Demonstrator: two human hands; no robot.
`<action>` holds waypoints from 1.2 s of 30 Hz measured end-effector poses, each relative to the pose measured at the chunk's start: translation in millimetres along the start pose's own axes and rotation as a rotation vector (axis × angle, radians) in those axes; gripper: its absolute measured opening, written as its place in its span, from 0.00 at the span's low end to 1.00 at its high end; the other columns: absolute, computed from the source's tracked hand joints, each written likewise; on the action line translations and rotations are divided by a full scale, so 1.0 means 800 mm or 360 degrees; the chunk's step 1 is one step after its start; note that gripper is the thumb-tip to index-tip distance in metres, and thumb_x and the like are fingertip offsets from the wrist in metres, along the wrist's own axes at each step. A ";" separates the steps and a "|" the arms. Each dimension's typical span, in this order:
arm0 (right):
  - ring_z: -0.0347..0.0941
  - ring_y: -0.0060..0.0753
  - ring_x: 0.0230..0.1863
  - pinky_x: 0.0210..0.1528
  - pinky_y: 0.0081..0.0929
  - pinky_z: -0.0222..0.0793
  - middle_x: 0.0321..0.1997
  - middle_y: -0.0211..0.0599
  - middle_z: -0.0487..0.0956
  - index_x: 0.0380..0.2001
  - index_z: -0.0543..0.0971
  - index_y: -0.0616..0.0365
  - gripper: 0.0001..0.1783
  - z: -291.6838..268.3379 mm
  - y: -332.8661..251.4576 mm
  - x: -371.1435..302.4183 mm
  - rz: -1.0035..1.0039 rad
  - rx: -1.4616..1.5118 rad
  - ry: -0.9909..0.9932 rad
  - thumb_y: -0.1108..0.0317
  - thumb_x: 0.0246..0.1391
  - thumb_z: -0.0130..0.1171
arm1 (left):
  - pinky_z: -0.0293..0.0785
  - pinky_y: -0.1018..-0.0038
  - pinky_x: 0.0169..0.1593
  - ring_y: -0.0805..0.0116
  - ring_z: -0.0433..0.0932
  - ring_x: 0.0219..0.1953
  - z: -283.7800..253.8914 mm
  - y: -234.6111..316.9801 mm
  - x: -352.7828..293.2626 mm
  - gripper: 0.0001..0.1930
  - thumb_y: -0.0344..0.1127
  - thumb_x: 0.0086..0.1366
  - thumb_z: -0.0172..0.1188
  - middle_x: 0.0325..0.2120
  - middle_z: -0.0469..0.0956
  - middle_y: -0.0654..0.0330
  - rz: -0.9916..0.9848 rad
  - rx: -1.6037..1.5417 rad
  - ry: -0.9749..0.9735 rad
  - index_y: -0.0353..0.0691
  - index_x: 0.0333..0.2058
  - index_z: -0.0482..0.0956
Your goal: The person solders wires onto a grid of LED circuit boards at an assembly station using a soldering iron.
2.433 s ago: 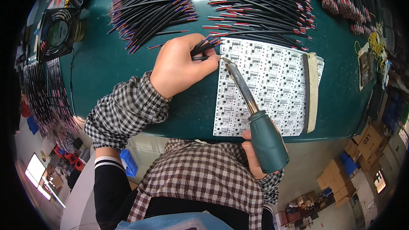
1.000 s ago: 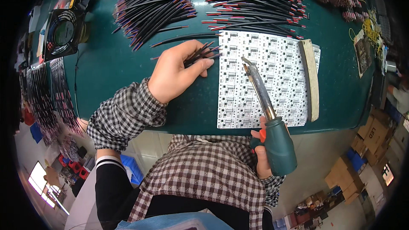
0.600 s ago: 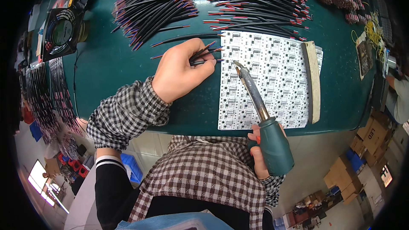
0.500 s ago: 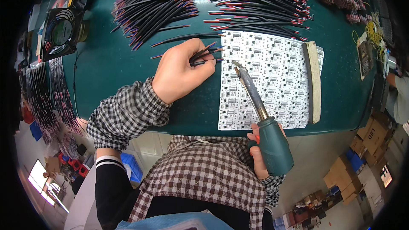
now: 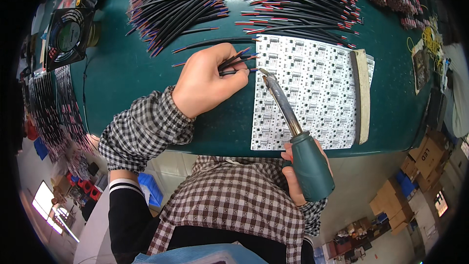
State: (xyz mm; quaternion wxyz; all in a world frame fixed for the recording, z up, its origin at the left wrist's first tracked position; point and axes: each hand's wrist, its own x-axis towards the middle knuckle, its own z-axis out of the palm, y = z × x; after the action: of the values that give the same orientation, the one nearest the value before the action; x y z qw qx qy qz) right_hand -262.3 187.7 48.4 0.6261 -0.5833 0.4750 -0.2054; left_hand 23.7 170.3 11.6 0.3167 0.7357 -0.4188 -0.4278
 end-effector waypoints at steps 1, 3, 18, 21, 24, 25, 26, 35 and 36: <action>0.75 0.44 0.53 0.53 0.38 0.76 0.52 0.56 0.75 0.64 0.56 0.69 0.42 0.000 -0.001 0.001 0.0002 -0.0010 0.0002 0.64 0.54 0.67 | 0.72 0.72 0.32 0.70 0.75 0.26 0.000 0.000 0.001 0.12 0.34 0.53 0.62 0.25 0.79 0.53 0.0008 0.0002 -0.0007 0.29 0.28 0.75; 0.76 0.44 0.53 0.52 0.38 0.76 0.52 0.56 0.75 0.64 0.56 0.69 0.42 0.000 -0.002 0.002 0.0006 -0.0020 0.0002 0.64 0.54 0.67 | 0.72 0.72 0.32 0.70 0.75 0.26 0.000 0.000 0.001 0.12 0.34 0.52 0.62 0.25 0.78 0.53 0.0014 0.0004 -0.0015 0.28 0.28 0.75; 0.77 0.38 0.50 0.51 0.33 0.76 0.49 0.51 0.77 0.62 0.60 0.71 0.39 0.002 -0.004 0.007 0.0023 -0.0027 0.0045 0.66 0.54 0.67 | 0.72 0.73 0.31 0.70 0.75 0.25 0.000 0.000 0.001 0.11 0.34 0.52 0.61 0.24 0.78 0.54 0.0020 0.0009 -0.0009 0.29 0.28 0.76; 0.79 0.36 0.48 0.50 0.31 0.75 0.47 0.49 0.79 0.60 0.62 0.72 0.37 -0.009 0.003 0.006 -0.0121 -0.0437 -0.0155 0.66 0.54 0.66 | 0.72 0.73 0.31 0.70 0.75 0.25 0.000 0.000 0.000 0.11 0.33 0.52 0.61 0.24 0.78 0.54 0.0025 0.0002 0.0002 0.29 0.28 0.76; 0.79 0.33 0.46 0.49 0.30 0.74 0.44 0.47 0.80 0.59 0.63 0.72 0.35 -0.013 0.009 0.001 -0.0096 -0.0367 -0.0107 0.67 0.54 0.66 | 0.72 0.73 0.31 0.70 0.75 0.25 0.000 0.000 0.001 0.11 0.33 0.52 0.61 0.24 0.78 0.53 0.0042 -0.0005 0.0002 0.29 0.28 0.76; 0.79 0.35 0.47 0.50 0.31 0.75 0.46 0.49 0.79 0.60 0.63 0.72 0.36 -0.018 0.009 0.002 -0.0140 -0.0494 -0.0176 0.66 0.54 0.66 | 0.72 0.73 0.31 0.70 0.75 0.25 0.000 0.000 0.001 0.11 0.33 0.52 0.61 0.24 0.78 0.53 0.0046 -0.0006 0.0001 0.29 0.28 0.76; 0.78 0.37 0.48 0.50 0.33 0.75 0.47 0.50 0.79 0.61 0.62 0.72 0.37 -0.021 0.010 0.002 -0.0185 -0.0620 -0.0245 0.66 0.54 0.66 | 0.72 0.73 0.30 0.70 0.75 0.25 0.000 0.001 0.002 0.11 0.33 0.52 0.61 0.24 0.78 0.53 0.0051 -0.0005 0.0000 0.29 0.28 0.76; 0.76 0.45 0.51 0.52 0.38 0.76 0.49 0.53 0.76 0.63 0.58 0.71 0.40 0.007 -0.003 0.000 -0.0057 -0.0027 0.0084 0.64 0.55 0.65 | 0.71 0.73 0.31 0.70 0.74 0.24 -0.001 -0.002 0.001 0.11 0.33 0.52 0.61 0.23 0.77 0.53 0.0061 0.0004 0.0011 0.29 0.27 0.75; 0.76 0.45 0.51 0.52 0.38 0.76 0.49 0.53 0.76 0.63 0.58 0.71 0.40 0.003 0.004 -0.001 -0.0060 -0.0033 0.0083 0.64 0.55 0.65 | 0.71 0.73 0.31 0.70 0.74 0.24 -0.002 -0.003 0.000 0.11 0.33 0.52 0.61 0.23 0.77 0.53 0.0064 -0.0002 0.0013 0.29 0.27 0.75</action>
State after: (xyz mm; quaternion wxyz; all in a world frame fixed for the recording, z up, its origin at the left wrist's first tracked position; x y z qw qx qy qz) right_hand -261.8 190.1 45.5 0.6035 -0.5931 0.4822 -0.2272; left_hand 26.1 171.9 10.4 0.3274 0.7288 -0.4318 -0.4186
